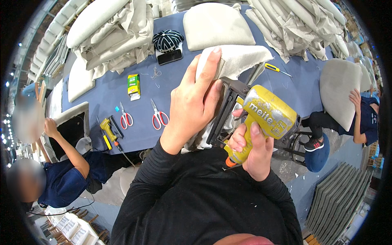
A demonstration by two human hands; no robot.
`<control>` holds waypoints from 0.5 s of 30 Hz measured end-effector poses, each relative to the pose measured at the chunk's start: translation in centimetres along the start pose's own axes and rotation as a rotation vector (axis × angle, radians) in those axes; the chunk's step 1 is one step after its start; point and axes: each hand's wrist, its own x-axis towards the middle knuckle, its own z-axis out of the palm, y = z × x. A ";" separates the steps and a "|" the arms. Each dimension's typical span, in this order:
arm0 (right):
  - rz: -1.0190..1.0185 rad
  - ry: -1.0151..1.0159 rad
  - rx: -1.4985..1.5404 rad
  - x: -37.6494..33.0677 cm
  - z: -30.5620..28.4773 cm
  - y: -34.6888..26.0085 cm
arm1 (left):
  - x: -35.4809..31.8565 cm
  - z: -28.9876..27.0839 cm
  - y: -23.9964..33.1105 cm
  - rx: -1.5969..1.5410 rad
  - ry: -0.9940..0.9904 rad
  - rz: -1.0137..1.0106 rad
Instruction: The person covers a chair cushion with fabric, using a staple gun to secure the fabric to the cushion base. They trim excess fabric with scissors and adjust the fabric to ensure a smooth fit. The person repeats this process on multiple cushions.
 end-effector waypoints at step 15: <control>0.169 -0.075 -0.026 0.2 0.9 -1.3 | -0.3 -0.4 -0.6 -0.036 0.027 0.067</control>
